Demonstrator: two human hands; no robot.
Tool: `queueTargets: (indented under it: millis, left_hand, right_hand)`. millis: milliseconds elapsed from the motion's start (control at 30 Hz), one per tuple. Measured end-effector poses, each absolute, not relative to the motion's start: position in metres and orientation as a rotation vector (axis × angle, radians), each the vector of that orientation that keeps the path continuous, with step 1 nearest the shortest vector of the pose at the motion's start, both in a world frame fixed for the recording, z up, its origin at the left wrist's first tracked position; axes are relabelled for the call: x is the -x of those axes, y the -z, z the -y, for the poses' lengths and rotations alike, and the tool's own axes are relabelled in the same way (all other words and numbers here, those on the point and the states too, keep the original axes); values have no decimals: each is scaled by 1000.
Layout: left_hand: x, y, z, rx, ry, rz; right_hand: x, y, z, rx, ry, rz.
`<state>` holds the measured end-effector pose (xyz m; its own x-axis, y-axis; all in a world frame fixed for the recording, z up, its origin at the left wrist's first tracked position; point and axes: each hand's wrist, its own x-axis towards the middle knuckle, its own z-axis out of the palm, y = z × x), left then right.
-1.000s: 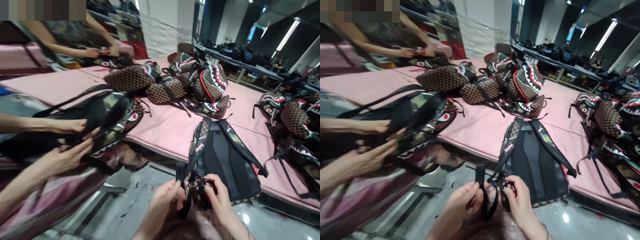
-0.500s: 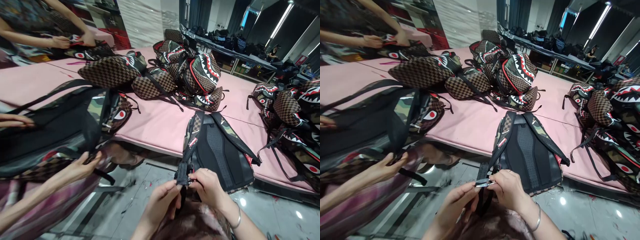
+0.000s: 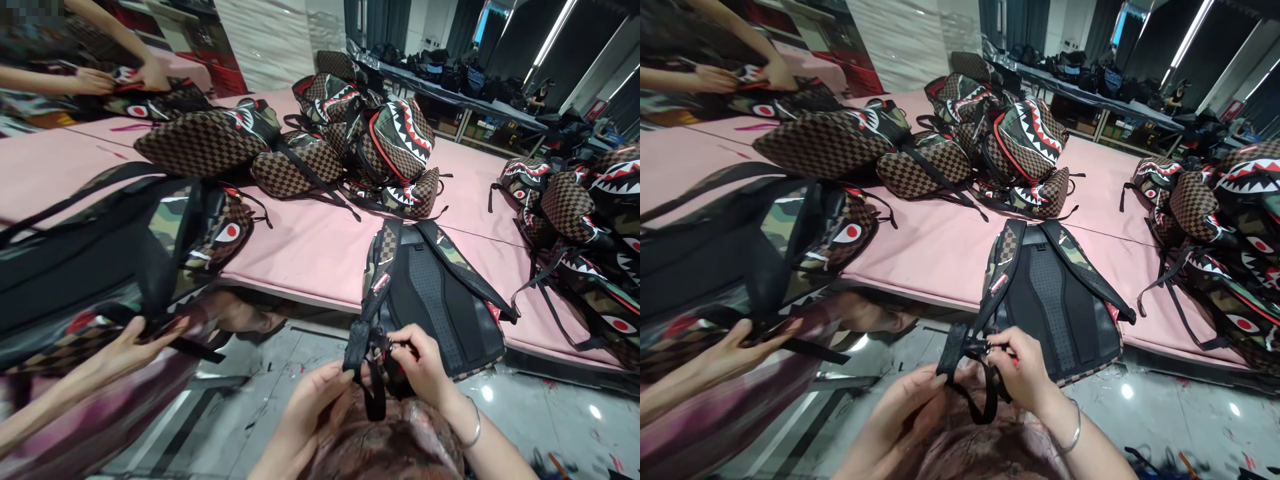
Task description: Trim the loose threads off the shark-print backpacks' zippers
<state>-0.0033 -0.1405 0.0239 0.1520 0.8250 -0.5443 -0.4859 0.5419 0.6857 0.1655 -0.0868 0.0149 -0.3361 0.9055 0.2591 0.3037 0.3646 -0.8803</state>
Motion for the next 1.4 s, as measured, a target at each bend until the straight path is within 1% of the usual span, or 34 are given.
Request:
queueTargets:
  millis: [67,167,200,233,333,467,533,600,667,733,833,967,1100,1400]
  left_hand:
    - [1,-22,143,-325,-965,-919]
    - [-8,-11,143,-330,-825,-806]
    - [-11,-6,142,-345,-796,-818]
    - [-15,-1,140,-364,-792,-861]
    - [-19,7,134,-467,-976,-1111]
    - [-13,4,130,-767,-1316,-1459]
    - [-9,3,132,-863,-1325,-1565]
    - [-6,4,135,-798,-1226,-1557]
    - [-4,6,138,-633,-1147,-1481]
    - [-2,8,140,-506,-1150,-1423]
    - [1,8,139,-498,-1204,-1457]
    - [5,6,137,-647,-1231,-1499]
    - [5,7,137,-744,-1238,-1504]
    - [4,3,139,-824,-1192,-1529]
  right_hand:
    - [-159,-14,84,1075,-1265,1590]
    - [-145,-10,79,995,-1754,1396]
    - [-141,-9,77,994,-1825,1318]
    - [-136,-9,75,1011,-1829,1230]
    - [-128,-9,68,1080,-1636,1039]
    - [-124,-7,64,1097,-1577,1097]
    - [-123,-5,64,1100,-1561,1183]
    - [-125,-3,66,1133,-1495,1319]
    - [-129,-4,69,1227,-1296,1520]
    - [-137,-5,72,1294,-964,1735]
    - [-152,-5,76,1161,-524,2033]
    - [-171,1,77,984,-238,2307]
    - [-180,2,74,953,-141,2422]
    - [-176,-6,70,872,-278,2424]
